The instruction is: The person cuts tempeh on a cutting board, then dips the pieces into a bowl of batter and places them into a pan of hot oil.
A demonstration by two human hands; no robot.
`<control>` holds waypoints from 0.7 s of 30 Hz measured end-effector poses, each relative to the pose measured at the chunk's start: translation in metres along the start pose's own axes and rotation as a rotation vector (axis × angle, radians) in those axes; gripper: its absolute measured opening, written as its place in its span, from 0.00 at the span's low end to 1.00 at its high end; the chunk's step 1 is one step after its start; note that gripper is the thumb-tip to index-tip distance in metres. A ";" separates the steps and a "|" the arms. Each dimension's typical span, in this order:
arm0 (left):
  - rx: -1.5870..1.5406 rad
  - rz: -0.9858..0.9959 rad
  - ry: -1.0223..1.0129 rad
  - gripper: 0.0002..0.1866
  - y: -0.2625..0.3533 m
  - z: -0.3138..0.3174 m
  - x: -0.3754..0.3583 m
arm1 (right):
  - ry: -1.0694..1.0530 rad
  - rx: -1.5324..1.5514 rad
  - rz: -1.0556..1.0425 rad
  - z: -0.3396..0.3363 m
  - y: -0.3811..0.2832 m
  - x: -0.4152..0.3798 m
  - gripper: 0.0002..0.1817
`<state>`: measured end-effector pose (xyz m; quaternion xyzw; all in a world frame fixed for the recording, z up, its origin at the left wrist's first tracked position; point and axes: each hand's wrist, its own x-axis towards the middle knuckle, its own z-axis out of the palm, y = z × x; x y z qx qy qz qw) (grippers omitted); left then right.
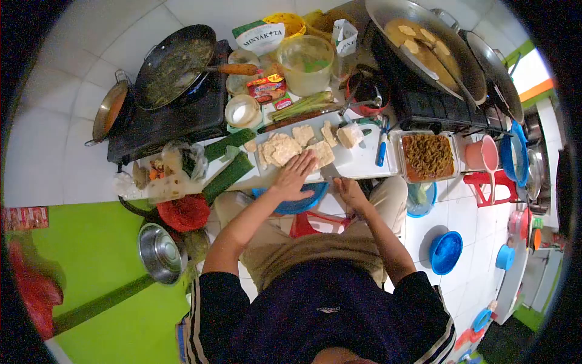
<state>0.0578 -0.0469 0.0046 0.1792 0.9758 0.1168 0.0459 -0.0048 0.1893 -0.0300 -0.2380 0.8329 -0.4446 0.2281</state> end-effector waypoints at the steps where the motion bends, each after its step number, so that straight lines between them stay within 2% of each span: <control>1: 0.011 -0.014 0.037 0.55 0.002 0.003 -0.002 | -0.037 -0.019 0.059 -0.008 -0.009 0.000 0.20; 3: 0.035 -0.047 0.102 0.55 0.008 0.007 -0.016 | -0.117 -0.046 0.179 -0.014 -0.023 0.001 0.20; 6: 0.000 -0.062 0.055 0.55 0.009 0.004 -0.020 | -0.040 0.067 -0.002 -0.011 -0.017 -0.003 0.18; 9: -0.004 -0.058 0.014 0.56 0.009 -0.001 -0.019 | -0.092 0.165 0.071 -0.013 -0.016 -0.007 0.19; 12: -0.027 -0.061 -0.003 0.58 0.008 0.000 -0.017 | -0.049 -0.016 -0.053 -0.005 -0.005 -0.002 0.24; 21: -0.063 -0.048 -0.010 0.60 0.007 -0.001 -0.017 | -0.108 -0.010 0.039 -0.010 -0.013 -0.008 0.21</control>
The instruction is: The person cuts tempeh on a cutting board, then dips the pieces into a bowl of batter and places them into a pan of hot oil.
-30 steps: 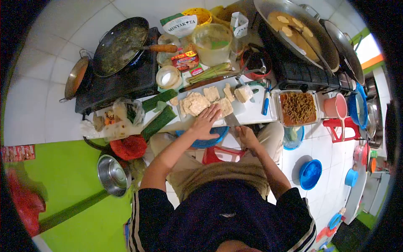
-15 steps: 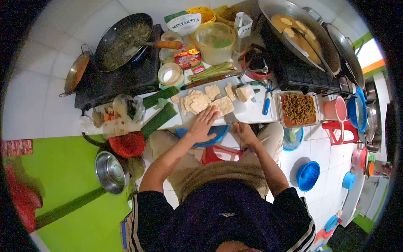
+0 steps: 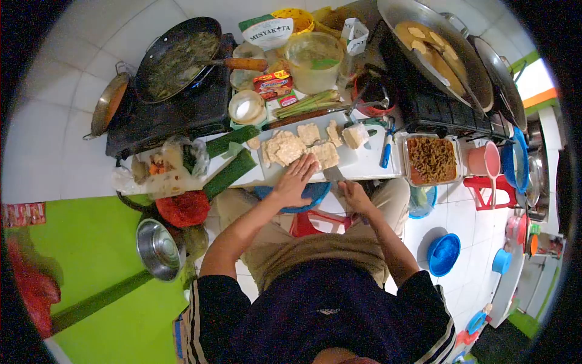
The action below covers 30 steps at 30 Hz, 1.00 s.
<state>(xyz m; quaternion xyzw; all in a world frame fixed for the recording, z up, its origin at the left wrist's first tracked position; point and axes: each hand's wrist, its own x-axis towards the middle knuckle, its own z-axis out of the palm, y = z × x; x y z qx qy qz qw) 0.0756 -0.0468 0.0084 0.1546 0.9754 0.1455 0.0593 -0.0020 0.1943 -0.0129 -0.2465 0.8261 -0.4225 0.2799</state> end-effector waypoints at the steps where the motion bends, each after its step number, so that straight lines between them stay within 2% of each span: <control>1: 0.005 0.004 0.004 0.60 -0.002 0.001 0.002 | 0.007 -0.024 -0.016 0.001 0.004 0.004 0.21; 6: 0.022 0.013 -0.022 0.60 -0.003 -0.003 -0.002 | -0.026 0.002 0.024 -0.004 -0.020 -0.005 0.21; 9: -0.028 0.034 0.016 0.60 -0.005 0.002 -0.001 | 0.059 -0.129 -0.087 0.013 -0.001 -0.004 0.21; 12: 0.002 0.042 0.010 0.61 -0.004 0.002 -0.002 | 0.124 -0.211 -0.072 0.029 0.000 0.003 0.21; 13: 0.005 0.037 -0.018 0.61 -0.005 0.002 -0.002 | 0.150 -0.156 -0.128 0.026 -0.008 -0.001 0.22; 16: 0.043 0.043 -0.023 0.61 -0.005 0.002 -0.004 | 0.167 -0.113 -0.076 0.034 0.001 -0.014 0.22; 19: 0.093 0.056 -0.055 0.60 -0.005 0.000 -0.002 | 0.057 -0.140 0.105 0.037 0.008 -0.016 0.13; 22: 0.106 0.003 -0.011 0.55 0.003 -0.005 -0.002 | 0.089 -0.110 -0.035 0.035 0.015 -0.008 0.22; 23: 0.024 -0.048 0.088 0.53 0.007 -0.002 -0.002 | 0.065 -0.053 -0.009 0.032 0.017 -0.010 0.20; 25: -0.144 -0.154 0.284 0.47 0.018 0.012 0.001 | 0.007 0.060 0.045 0.011 -0.020 -0.024 0.17; 28: -1.245 -0.509 0.404 0.42 0.024 0.033 0.013 | 0.153 -0.183 -0.095 0.019 -0.016 -0.034 0.09; 29: -1.685 -0.544 0.605 0.39 0.019 0.049 0.021 | 0.185 -0.282 -0.134 0.023 -0.015 -0.038 0.11; 30: -1.889 -0.615 0.647 0.36 0.020 0.040 0.024 | 0.219 -0.383 -0.174 0.029 -0.018 -0.042 0.16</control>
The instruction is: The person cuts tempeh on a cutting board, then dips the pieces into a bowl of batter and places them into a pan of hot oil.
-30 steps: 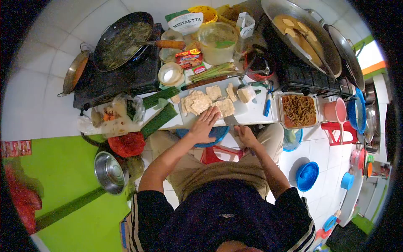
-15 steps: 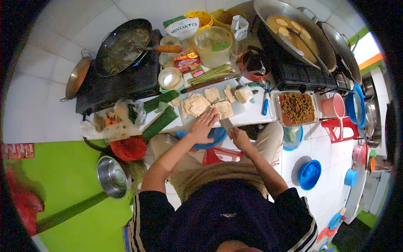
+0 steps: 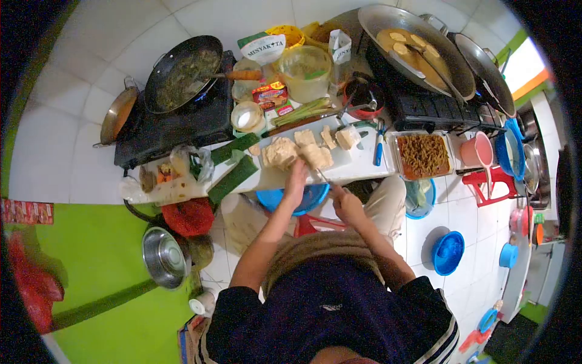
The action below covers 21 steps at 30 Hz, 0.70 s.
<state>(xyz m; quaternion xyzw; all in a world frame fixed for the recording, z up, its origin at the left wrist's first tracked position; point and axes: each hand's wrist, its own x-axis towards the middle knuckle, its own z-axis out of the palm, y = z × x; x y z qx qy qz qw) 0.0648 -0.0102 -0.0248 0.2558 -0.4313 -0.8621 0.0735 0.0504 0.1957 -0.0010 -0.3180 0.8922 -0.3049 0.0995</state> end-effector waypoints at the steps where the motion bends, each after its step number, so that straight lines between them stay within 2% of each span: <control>1: -0.193 -0.086 0.056 0.33 0.014 0.009 -0.002 | 0.035 -0.100 -0.044 0.001 -0.006 -0.003 0.22; 2: -0.385 -0.172 0.110 0.30 0.029 0.016 -0.001 | 0.041 -0.123 -0.055 0.001 -0.012 -0.007 0.26; 4: -0.825 -0.177 -0.599 0.25 0.021 -0.010 0.012 | 0.052 -0.164 -0.077 -0.005 -0.028 -0.013 0.35; 6: -0.514 -0.120 -0.056 0.25 0.032 0.009 -0.007 | 0.045 -0.120 -0.061 -0.005 -0.030 -0.016 0.38; 8: -0.537 -0.138 -0.029 0.23 0.038 0.009 -0.011 | -0.039 -0.067 0.026 -0.005 -0.032 -0.021 0.38; 12: -0.514 -0.154 -0.076 0.21 0.039 -0.003 -0.011 | 0.041 0.294 -0.026 -0.020 -0.035 -0.021 0.34; 14: -0.430 -0.159 0.017 0.19 0.043 -0.002 -0.008 | 0.110 0.442 -0.074 -0.024 -0.029 -0.016 0.31; 18: -0.371 -0.134 0.105 0.18 0.053 -0.014 0.010 | 0.030 0.683 0.128 -0.030 -0.015 -0.006 0.23; 19: -0.356 -0.086 0.062 0.20 0.056 -0.024 0.017 | 0.040 0.713 0.192 -0.032 -0.015 -0.004 0.21; 21: 0.071 0.086 0.169 0.20 0.064 -0.038 0.028 | 0.019 0.805 0.372 -0.042 -0.018 -0.001 0.19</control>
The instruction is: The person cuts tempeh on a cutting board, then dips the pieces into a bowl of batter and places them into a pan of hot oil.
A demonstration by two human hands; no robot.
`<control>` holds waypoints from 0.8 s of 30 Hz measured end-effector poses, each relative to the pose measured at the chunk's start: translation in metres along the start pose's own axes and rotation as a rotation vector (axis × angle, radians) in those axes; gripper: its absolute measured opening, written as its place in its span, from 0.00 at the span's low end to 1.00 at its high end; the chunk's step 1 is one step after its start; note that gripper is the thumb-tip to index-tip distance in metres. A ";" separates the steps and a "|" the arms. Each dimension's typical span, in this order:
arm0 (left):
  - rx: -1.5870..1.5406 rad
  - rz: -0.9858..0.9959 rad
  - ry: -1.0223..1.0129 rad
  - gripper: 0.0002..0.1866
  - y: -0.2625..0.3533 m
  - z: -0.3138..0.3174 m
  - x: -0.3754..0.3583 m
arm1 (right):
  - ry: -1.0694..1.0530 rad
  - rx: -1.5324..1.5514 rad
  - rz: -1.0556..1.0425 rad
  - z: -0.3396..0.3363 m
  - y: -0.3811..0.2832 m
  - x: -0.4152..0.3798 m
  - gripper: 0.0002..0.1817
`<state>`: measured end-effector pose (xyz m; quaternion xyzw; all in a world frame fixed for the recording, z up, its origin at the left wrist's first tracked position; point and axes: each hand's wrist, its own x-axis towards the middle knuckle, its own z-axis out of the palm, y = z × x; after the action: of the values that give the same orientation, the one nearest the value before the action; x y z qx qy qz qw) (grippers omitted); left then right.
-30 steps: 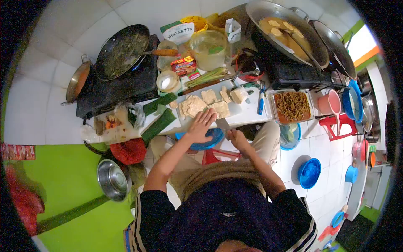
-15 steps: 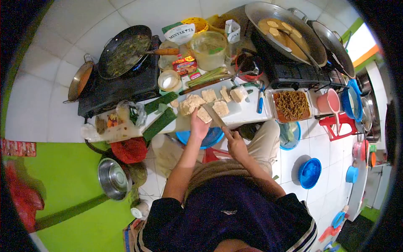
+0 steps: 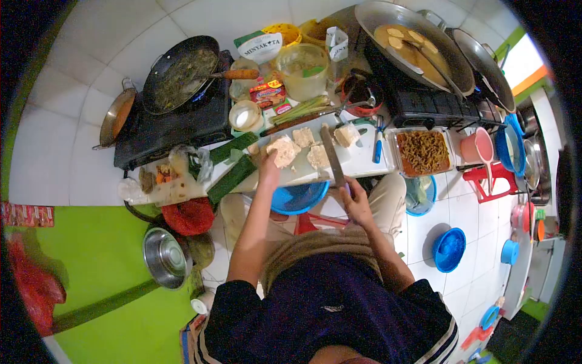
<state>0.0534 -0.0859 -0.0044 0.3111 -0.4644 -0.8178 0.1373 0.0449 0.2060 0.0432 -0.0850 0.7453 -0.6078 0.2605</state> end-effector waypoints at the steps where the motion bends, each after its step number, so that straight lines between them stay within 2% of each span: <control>1: 0.207 0.102 0.047 0.20 0.002 -0.002 0.002 | 0.003 0.057 0.122 -0.004 -0.004 -0.001 0.18; 2: 0.305 0.211 0.096 0.19 0.002 -0.003 0.002 | 0.053 0.074 -0.069 -0.005 0.011 0.002 0.16; 4: 0.502 0.436 0.186 0.18 0.005 0.001 0.006 | 0.167 0.007 -0.281 -0.011 0.022 0.009 0.16; 7: 0.966 0.777 0.209 0.20 0.023 0.017 -0.002 | 0.230 0.006 -0.291 -0.028 0.028 0.004 0.15; 8: 1.144 0.895 0.196 0.21 0.030 0.026 -0.004 | 0.226 0.074 -0.222 -0.033 0.029 0.002 0.15; 11: 1.248 0.795 -0.152 0.21 0.001 0.055 0.028 | 0.234 0.090 -0.168 -0.044 0.037 0.001 0.16; 14: 1.414 0.730 -0.188 0.25 -0.014 0.099 0.037 | 0.236 -0.017 -0.183 -0.052 0.044 0.000 0.16; 17: 1.566 0.550 -0.074 0.28 -0.011 0.133 0.029 | 0.239 -0.062 -0.138 -0.054 0.053 -0.007 0.17; 18: 1.594 0.596 -0.010 0.29 -0.014 0.137 0.031 | 0.241 -0.048 -0.107 -0.053 0.049 -0.010 0.18; 21: 1.517 0.504 -0.054 0.28 -0.015 0.139 0.038 | 0.217 -0.014 -0.055 -0.053 0.035 -0.016 0.18; 24: 1.342 0.505 -0.170 0.23 -0.020 0.129 0.049 | 0.216 0.016 -0.003 -0.051 0.031 -0.015 0.18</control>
<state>-0.0654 -0.0134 0.0083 0.1469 -0.9333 -0.3211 0.0647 0.0382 0.2639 0.0241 -0.0180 0.7642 -0.6196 0.1781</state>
